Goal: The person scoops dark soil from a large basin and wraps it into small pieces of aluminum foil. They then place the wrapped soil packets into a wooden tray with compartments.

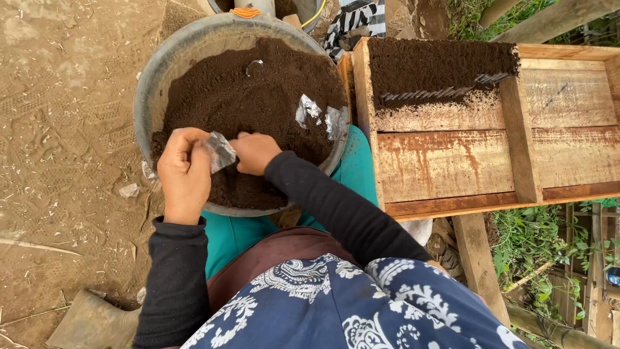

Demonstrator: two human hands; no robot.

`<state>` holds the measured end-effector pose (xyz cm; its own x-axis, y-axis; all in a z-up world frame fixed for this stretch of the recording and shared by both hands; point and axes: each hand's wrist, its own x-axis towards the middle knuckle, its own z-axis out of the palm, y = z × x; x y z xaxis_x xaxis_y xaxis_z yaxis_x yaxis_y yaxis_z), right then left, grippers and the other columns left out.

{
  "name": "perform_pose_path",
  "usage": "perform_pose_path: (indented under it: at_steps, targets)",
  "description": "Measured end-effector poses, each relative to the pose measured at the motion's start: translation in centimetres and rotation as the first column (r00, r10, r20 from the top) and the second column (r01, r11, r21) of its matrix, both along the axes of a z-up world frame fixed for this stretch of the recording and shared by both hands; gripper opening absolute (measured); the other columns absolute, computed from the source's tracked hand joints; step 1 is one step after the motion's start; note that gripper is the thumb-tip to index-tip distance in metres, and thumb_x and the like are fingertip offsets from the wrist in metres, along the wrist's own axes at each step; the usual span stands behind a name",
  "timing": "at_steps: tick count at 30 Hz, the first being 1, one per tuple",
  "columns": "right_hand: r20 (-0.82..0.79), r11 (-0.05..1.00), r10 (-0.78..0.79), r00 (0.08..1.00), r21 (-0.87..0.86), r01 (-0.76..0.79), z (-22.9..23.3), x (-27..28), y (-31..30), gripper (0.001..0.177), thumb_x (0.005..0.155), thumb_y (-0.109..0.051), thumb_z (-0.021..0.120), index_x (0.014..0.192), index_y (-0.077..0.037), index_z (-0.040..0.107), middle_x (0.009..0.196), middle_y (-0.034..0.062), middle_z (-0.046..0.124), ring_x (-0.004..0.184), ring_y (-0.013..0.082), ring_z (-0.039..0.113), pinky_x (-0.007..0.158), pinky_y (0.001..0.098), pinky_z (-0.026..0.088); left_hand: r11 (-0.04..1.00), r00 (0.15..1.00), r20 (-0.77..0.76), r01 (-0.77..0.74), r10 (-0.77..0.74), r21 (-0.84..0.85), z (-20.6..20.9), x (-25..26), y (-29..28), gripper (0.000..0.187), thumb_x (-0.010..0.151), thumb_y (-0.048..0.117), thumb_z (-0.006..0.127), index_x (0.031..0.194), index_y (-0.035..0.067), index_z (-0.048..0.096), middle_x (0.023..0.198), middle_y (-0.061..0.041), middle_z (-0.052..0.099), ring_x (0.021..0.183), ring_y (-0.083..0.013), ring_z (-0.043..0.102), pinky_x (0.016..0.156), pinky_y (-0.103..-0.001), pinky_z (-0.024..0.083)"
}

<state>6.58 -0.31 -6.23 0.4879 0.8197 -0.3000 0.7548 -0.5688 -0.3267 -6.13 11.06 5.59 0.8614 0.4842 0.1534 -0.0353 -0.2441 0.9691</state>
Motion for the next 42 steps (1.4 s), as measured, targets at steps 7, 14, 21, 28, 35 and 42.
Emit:
perform_pose_path:
  at_steps: [7,14,21,28,35,42]
  targets:
    - [-0.794,0.87,-0.177,0.582,0.15,0.47,0.4,1.3,-5.9,0.035,0.072,-0.017,0.068,0.105,-0.006,0.065,0.092,0.0191,0.064,0.086,0.0338,0.062,0.072,0.045,0.051,0.998,0.994,-0.1,0.039,-0.033,0.056,-1.0,1.6,-1.3,0.019,0.094,-0.001,0.049,0.104,0.001,0.065,0.069,-0.017,0.062,0.07,-0.0206,0.06,0.062,-0.037,0.048]
    - [-0.96,0.238,0.221,0.174,0.226,0.945,9.5,1.1,-6.9,0.035,0.085,-0.014,0.067,0.117,-0.008,0.055,0.108,0.0209,0.06,0.093,0.0344,0.063,0.074,0.0456,0.057,0.943,0.943,-0.333,0.109,0.002,0.314,0.2,2.3,-5.2,0.015,0.09,0.002,0.052,0.101,0.004,0.063,0.085,-0.02,0.067,0.082,-0.0358,0.066,0.07,-0.047,0.051]
    - [-0.934,0.002,0.046,0.355,0.355,0.935,12.6,-1.8,-5.5,0.027,0.088,-0.006,0.06,0.116,-0.007,0.057,0.107,0.0207,0.062,0.101,0.0347,0.06,0.08,0.0482,0.056,0.808,0.787,-0.612,0.309,0.078,0.501,-7.2,3.8,-10.9,0.02,0.095,0.006,0.049,0.102,-0.007,0.062,0.089,-0.025,0.066,0.088,-0.03,0.064,0.084,-0.031,0.049]
    - [-0.941,0.048,0.046,0.336,0.338,0.94,8.3,-2.4,-7.4,0.035,0.09,-0.001,0.047,0.125,-0.003,0.047,0.117,0.0222,0.053,0.111,0.0351,0.052,0.088,0.054,0.051,0.961,0.888,-0.395,0.272,-0.234,0.042,-16.6,5.0,-8.8,0.017,0.091,0.003,0.049,0.089,-0.009,0.061,0.07,-0.029,0.06,0.059,-0.0371,0.06,0.049,-0.04,0.05]
    - [-0.554,0.377,-0.329,0.765,0.666,0.644,12.2,-5.2,-9.2,0.024,0.088,-0.005,0.047,0.107,-0.01,0.061,0.11,0.0108,0.057,0.111,0.0329,0.051,0.094,0.0534,0.042,0.96,0.903,-0.334,0.23,-0.272,-0.159,-13.8,4.7,-8.6,0.027,0.088,-0.002,0.046,0.062,0.003,0.049,0.053,-0.009,0.051,0.05,-0.011,0.047,0.045,-0.025,0.041]
    - [0.011,0.89,-0.269,0.963,0.384,0.244,11.6,-5.8,-10.8,0.017,0.088,-0.004,0.054,0.102,-0.003,0.063,0.082,0.0166,0.063,0.082,0.0333,0.063,0.072,0.0433,0.053,0.955,0.91,-0.351,0.276,-0.223,0.109,-1.6,3.4,-8.2,0.024,0.094,0.007,0.045,0.082,-0.002,0.063,0.07,-0.025,0.061,0.067,-0.037,0.061,0.055,-0.04,0.052]
